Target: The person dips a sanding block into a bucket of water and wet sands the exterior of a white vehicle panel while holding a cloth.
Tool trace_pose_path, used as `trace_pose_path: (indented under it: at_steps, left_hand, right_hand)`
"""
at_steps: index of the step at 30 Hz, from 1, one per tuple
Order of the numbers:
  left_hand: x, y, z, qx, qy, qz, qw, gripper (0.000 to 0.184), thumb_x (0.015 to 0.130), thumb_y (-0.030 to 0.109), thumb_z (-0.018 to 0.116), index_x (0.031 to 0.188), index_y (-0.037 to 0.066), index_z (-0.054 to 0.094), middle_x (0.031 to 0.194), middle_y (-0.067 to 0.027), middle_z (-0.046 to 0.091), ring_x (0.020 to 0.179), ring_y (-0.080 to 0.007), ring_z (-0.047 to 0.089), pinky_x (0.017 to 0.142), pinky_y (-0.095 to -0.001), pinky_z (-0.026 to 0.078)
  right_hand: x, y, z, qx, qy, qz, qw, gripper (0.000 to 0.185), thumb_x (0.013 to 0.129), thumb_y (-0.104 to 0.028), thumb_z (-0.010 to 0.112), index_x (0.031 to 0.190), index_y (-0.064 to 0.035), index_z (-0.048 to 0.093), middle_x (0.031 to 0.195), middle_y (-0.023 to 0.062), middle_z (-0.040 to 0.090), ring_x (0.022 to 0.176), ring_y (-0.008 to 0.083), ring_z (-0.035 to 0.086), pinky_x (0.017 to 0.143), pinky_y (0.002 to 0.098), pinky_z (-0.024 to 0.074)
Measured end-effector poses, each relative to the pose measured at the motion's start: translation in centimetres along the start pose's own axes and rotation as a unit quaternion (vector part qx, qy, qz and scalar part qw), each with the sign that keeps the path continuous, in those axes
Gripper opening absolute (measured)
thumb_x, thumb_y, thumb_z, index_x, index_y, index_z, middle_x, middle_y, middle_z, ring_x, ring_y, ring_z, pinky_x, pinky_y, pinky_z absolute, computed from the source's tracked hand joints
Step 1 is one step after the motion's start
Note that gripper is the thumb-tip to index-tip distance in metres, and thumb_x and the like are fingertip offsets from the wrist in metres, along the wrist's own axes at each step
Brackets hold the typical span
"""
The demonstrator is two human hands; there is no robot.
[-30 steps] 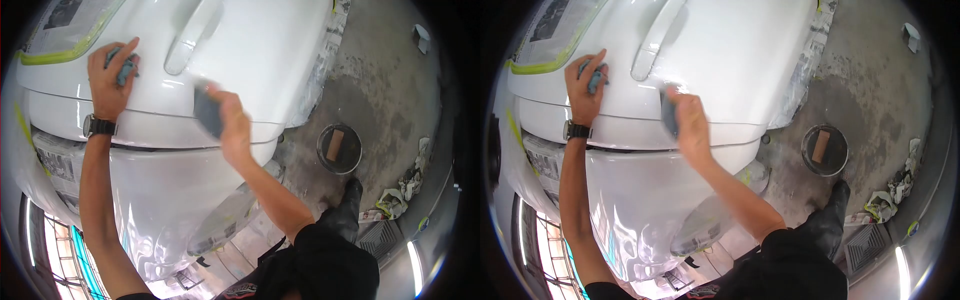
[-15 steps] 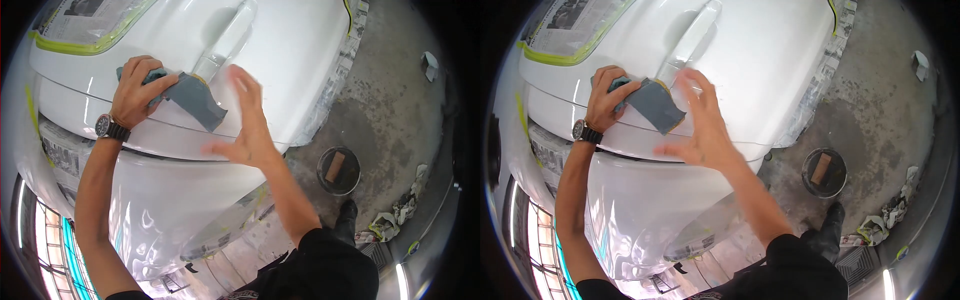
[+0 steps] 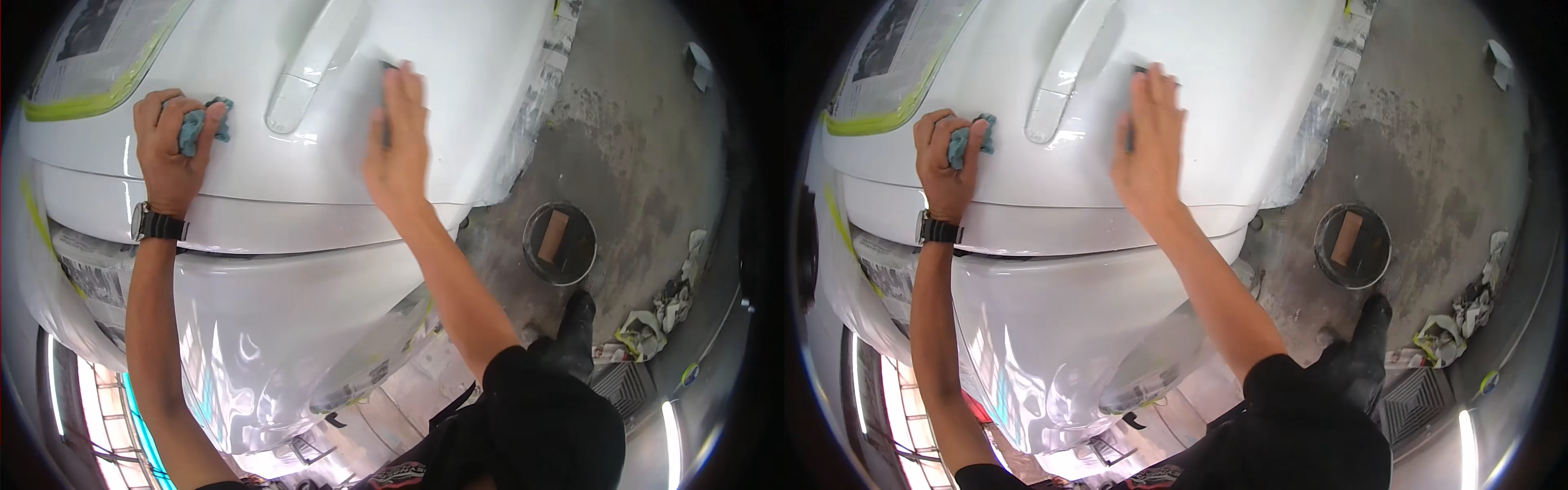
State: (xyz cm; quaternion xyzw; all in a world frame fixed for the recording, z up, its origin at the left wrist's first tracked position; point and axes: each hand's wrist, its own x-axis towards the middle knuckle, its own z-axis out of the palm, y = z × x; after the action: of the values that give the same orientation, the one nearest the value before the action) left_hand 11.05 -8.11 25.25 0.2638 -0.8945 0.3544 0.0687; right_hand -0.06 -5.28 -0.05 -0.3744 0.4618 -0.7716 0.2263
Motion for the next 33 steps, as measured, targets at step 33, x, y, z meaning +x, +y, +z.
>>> trace_pose_path:
  at_steps: [33]
  left_hand:
    - [-0.2, -0.2, 0.6, -0.001, 0.028, -0.005, 1.0, 0.016, 0.09, 0.014, 0.076, 0.091, 0.002, 0.065, 0.095, -0.0116, 0.062, 0.09, -0.0306, 0.057, 0.079, -0.04, 0.047]
  right_hand:
    - [-5.2, -3.9, 4.8, -0.018, -0.092, -0.037, 0.995, 0.067, 0.096, -0.021, 0.062, 0.154, -0.0002, 0.036, 0.165, 0.0184, 0.027, 0.15, 0.0404, 0.029, 0.117, 0.0675, 0.0186]
